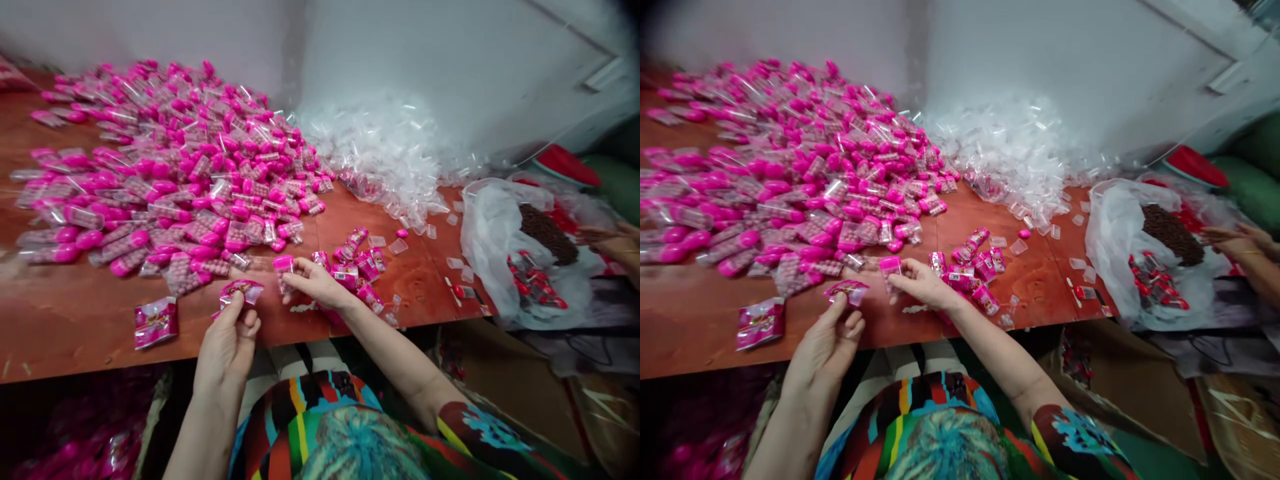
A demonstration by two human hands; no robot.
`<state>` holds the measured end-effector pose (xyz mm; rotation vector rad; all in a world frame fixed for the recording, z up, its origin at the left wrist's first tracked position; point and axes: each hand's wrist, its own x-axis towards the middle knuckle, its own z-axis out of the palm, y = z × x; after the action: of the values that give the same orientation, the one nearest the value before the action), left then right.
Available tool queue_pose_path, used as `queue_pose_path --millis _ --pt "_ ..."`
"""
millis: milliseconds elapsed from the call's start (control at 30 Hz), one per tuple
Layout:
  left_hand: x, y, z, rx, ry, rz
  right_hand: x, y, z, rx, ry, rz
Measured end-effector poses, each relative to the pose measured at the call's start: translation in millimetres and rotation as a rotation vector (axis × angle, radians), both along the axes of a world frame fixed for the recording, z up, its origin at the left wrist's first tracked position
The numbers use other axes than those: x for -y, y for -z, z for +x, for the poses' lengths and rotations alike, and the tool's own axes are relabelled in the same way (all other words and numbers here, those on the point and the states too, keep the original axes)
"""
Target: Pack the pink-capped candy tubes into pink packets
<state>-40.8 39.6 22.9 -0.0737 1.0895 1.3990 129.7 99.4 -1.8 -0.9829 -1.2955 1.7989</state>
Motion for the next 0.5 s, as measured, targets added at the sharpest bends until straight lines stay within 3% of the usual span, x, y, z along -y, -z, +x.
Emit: queue_pose_path --millis 233,500 --pt "9 5.8 9 0.006 -0.025 -0.036 65 14.4 -16 -0.097 0.176 -0.099" --pt "20 9.2 17 -0.148 0.107 0.14 76 16.2 -26 -0.055 0.174 -0.12"
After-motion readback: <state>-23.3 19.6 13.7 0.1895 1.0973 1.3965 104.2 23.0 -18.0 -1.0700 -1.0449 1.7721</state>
